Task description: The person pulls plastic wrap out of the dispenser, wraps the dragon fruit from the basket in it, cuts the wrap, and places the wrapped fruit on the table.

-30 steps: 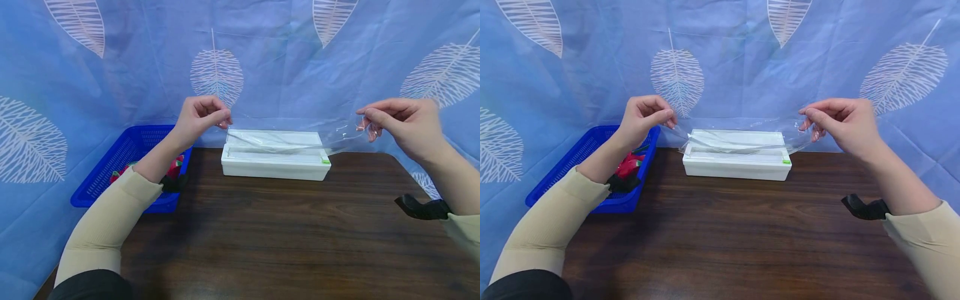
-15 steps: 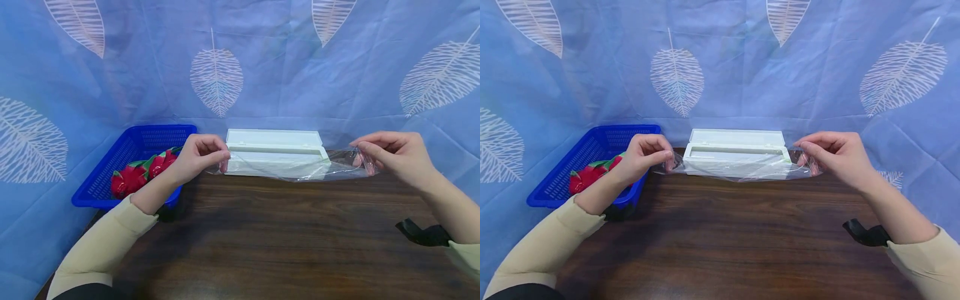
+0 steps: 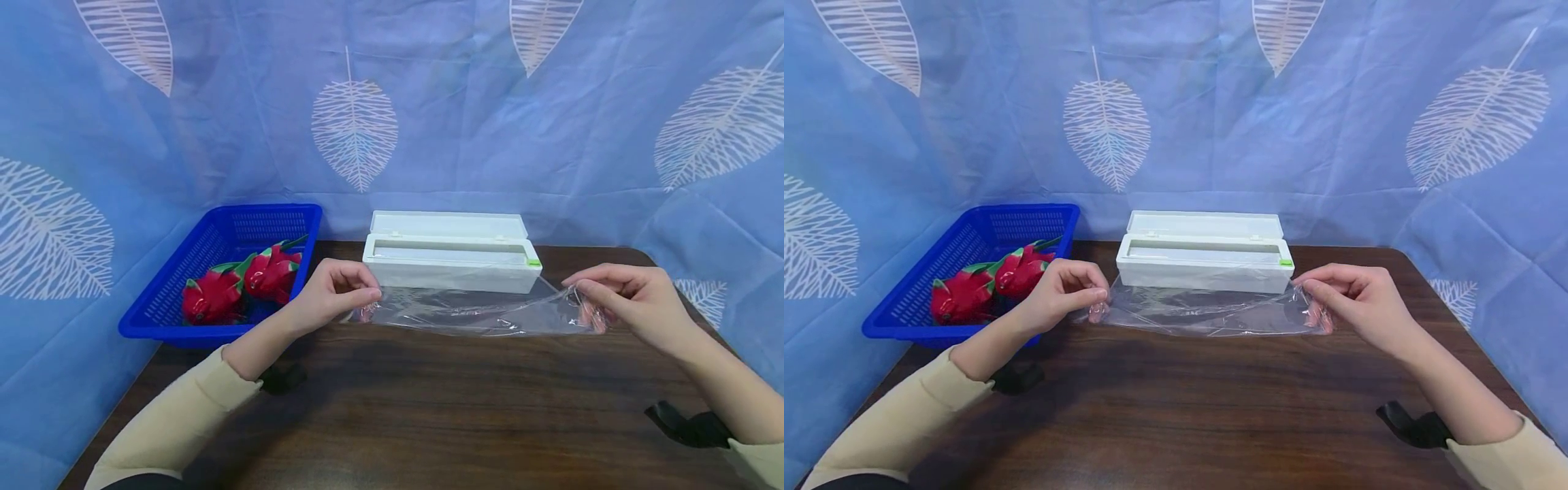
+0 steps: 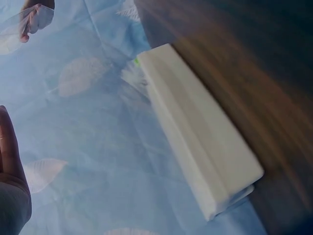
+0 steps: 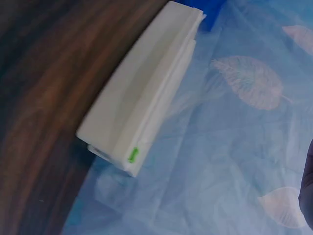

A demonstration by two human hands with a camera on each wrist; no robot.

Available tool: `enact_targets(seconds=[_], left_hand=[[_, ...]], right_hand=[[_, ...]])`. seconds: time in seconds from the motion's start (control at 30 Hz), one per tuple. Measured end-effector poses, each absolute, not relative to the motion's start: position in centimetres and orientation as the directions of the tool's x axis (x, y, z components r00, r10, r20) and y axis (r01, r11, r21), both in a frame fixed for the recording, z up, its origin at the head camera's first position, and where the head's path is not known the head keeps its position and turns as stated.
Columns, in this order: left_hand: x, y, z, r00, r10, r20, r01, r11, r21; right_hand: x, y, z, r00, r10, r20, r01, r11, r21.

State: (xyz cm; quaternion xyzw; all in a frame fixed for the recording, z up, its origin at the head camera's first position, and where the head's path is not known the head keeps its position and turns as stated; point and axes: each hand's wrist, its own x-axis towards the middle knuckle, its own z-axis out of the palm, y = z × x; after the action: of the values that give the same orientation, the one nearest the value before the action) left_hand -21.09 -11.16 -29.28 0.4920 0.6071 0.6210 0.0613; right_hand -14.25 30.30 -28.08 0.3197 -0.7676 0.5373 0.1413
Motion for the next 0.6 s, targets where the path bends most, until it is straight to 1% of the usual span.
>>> enact_targets(seconds=[0.03,0.17,0.3,0.37,0.43,0.6], left_hand=[[-21.0,-11.1,-29.6,-0.507,0.679,0.531,0.514,-0.257,0.819],[-20.8,-11.2,-30.7,-0.514,0.684,0.518,0.512,-0.24,0.825],[-20.5,-11.3,-31.5,-0.552,0.686,0.473,0.482,-0.201,0.853],[-20.4,-11.4,-32.0,-0.559,0.698,0.447,0.453,-0.194,0.87],[-20.3,-11.5,-32.4,-0.552,0.718,0.424,0.42,-0.2,0.885],[-20.2,-11.5,-33.6,-0.505,0.777,0.376,0.356,-0.21,0.911]], right_hand=[[-14.1,30.4,-28.5,-0.758,-0.341,0.556,-0.637,0.202,-0.744],[-13.7,30.8,-29.6,-0.767,-0.356,0.533,-0.622,0.213,-0.753],[-13.3,31.0,-30.4,-0.789,-0.379,0.483,-0.586,0.229,-0.777],[-13.2,31.1,-30.8,-0.802,-0.39,0.452,-0.558,0.221,-0.8],[-13.1,31.2,-31.2,-0.807,-0.411,0.424,-0.538,0.214,-0.816],[-12.8,31.4,-32.4,-0.795,-0.485,0.364,-0.512,0.214,-0.832]])
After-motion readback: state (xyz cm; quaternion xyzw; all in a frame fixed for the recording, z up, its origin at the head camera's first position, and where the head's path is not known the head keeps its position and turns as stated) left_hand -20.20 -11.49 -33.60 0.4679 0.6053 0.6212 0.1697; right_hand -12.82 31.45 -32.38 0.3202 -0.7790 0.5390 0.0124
